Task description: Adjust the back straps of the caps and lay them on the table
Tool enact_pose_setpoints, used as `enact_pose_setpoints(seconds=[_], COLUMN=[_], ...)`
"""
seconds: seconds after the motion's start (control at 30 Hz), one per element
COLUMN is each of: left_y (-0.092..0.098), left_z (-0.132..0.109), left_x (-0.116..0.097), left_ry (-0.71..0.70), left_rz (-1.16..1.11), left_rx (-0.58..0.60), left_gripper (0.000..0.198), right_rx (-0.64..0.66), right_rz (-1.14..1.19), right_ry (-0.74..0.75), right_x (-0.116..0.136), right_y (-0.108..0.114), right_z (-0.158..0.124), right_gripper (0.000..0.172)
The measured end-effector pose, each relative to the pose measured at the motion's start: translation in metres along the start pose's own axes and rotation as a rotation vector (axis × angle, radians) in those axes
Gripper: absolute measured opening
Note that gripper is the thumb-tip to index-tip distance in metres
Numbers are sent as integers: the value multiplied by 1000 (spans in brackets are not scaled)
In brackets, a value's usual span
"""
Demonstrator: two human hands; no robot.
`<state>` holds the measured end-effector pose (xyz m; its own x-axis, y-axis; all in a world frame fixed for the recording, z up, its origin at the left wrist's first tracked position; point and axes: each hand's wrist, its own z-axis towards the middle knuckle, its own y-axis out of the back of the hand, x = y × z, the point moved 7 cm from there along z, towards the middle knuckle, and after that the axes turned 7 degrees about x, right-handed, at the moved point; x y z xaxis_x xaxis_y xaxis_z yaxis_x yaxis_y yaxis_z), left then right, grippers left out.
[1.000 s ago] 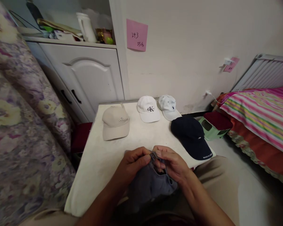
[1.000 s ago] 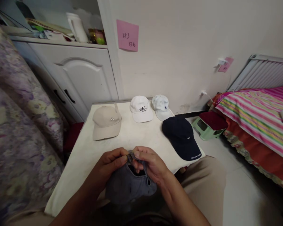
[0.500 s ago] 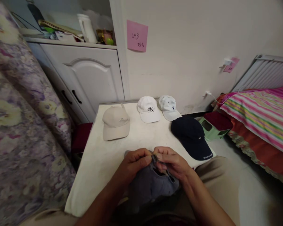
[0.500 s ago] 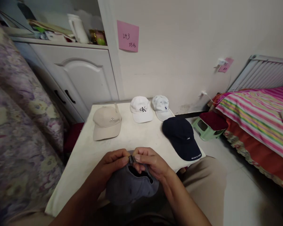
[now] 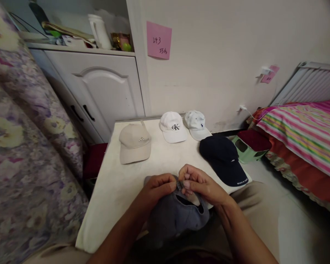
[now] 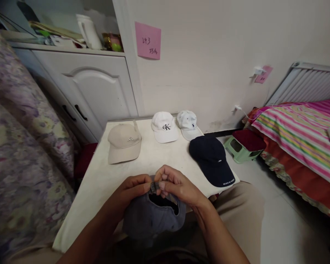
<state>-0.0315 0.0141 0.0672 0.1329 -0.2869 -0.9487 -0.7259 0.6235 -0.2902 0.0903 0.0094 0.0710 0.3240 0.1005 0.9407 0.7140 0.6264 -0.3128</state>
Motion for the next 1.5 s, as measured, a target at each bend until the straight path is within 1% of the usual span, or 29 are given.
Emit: enact_pose_setpoints(seconds=[0.13,0.3,0.4,0.47,0.57,0.67,0.77,0.83,0.93,1.13,1.27,1.4,1.5], left_y=[1,-5,-1,1,-2,-4,-3,-3,-4,-3,-1,-2,-3], left_z=[1,0,-1,-1,0,1,1,1,1,2,2,3,3], left_x=[1,-8,-7,-4,-3,-3,-3,-3,-3,0,0,0,-1], left_ry=[10,-54,-36,-22,-22,-18,-4,-4,-20,-11,-30,-25,-23], left_rz=[7,-19,-6,-8,-17,17,41,25,17,1,13,32,48], left_rx=[25,114,60,32,79,124,124,122,127,123,98,70,51], left_gripper=[27,24,24,25,26,26,27,28,27,30,28,27,26], right_rx=[-1,3,11,-11,-40,-17,3,-11,-39,5,-29,-20,-69], right_rz=[42,25,-21,-47,-61,-95,-156,-173,-166,-122,-33,-11,-5], right_ry=[4,-7,-66,-96,-103,-98,-119,-134,-140,-147,-109,-110,-81], right_x=[-2,-4,-9,-10,-8,-5,-5,-6,-6,-8,-10,-13,-12], right_y=[-2,1,4,6,7,5,4,6,10,5,4,-1,-1], right_z=[2,-1,-4,-6,-7,-5,-5,-7,-9,-7,-5,-3,-1], right_gripper=[21,25,27,28,29,30,30,30,29,29,29,30,32])
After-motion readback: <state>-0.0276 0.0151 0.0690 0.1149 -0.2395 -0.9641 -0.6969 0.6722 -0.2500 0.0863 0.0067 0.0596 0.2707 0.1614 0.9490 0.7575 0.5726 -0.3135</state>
